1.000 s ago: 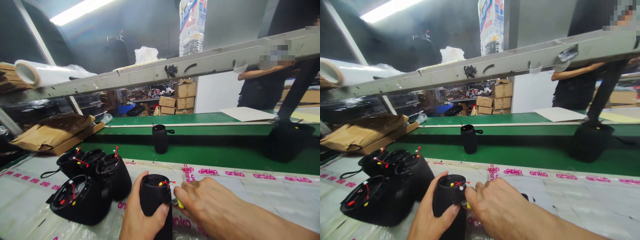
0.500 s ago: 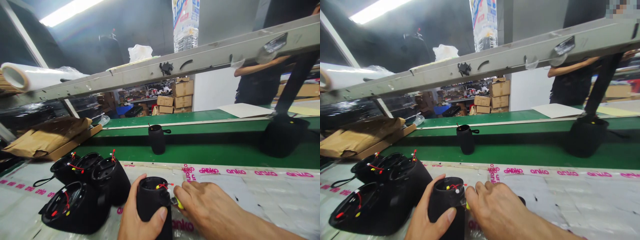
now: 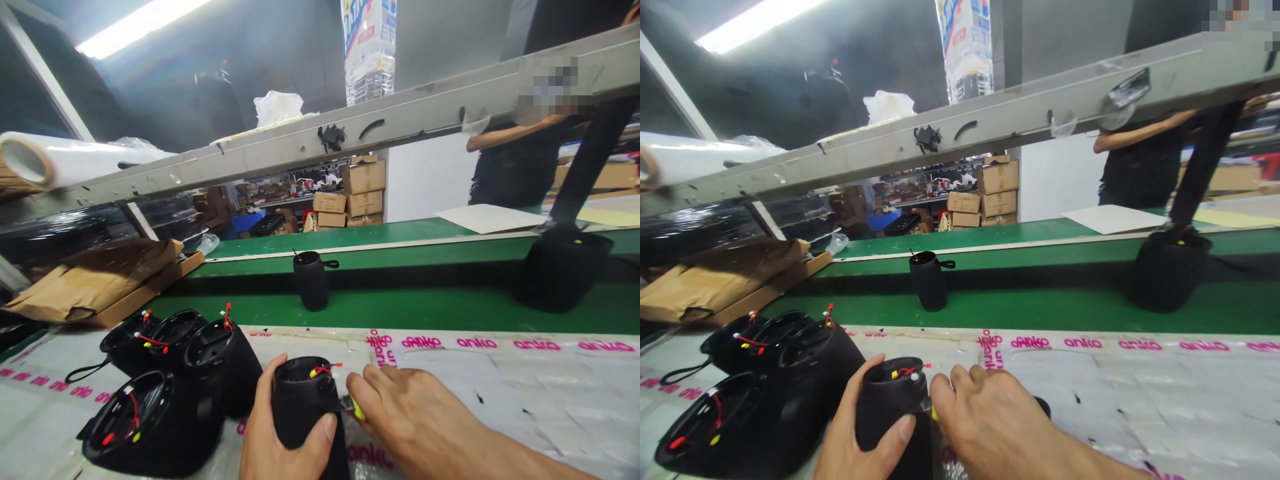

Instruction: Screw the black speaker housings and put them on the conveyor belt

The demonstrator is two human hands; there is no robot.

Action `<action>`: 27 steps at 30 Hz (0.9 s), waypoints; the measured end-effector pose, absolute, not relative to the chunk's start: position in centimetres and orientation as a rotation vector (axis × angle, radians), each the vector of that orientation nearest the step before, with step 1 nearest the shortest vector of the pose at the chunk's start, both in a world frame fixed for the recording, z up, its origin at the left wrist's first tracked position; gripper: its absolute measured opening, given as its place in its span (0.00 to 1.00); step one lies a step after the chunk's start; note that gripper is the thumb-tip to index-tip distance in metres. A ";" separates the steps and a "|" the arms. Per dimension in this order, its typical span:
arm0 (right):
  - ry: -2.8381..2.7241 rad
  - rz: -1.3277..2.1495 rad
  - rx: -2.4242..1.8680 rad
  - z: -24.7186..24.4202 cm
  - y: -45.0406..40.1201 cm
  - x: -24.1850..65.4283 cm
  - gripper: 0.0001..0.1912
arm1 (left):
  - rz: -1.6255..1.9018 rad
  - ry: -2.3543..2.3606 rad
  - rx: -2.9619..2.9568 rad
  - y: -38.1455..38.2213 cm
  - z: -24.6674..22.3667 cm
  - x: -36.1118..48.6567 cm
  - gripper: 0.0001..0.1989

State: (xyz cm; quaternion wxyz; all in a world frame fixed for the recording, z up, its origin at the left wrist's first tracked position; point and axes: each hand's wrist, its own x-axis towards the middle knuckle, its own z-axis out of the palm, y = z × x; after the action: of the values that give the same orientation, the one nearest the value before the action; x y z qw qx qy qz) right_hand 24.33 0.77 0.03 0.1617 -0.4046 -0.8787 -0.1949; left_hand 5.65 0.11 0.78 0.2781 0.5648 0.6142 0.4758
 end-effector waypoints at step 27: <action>-2.708 -0.454 -1.062 2.5 1.3 25.9 0.10 | 1.264 1.740 1.676 -0.1 -0.1 6.1 0.38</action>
State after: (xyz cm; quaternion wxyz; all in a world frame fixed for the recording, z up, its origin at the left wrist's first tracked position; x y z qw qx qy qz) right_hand 25.88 1.25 2.49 0.0985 -0.3589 -0.9154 -0.1535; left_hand 6.08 -0.14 -0.15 0.2060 0.6015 0.6245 0.4536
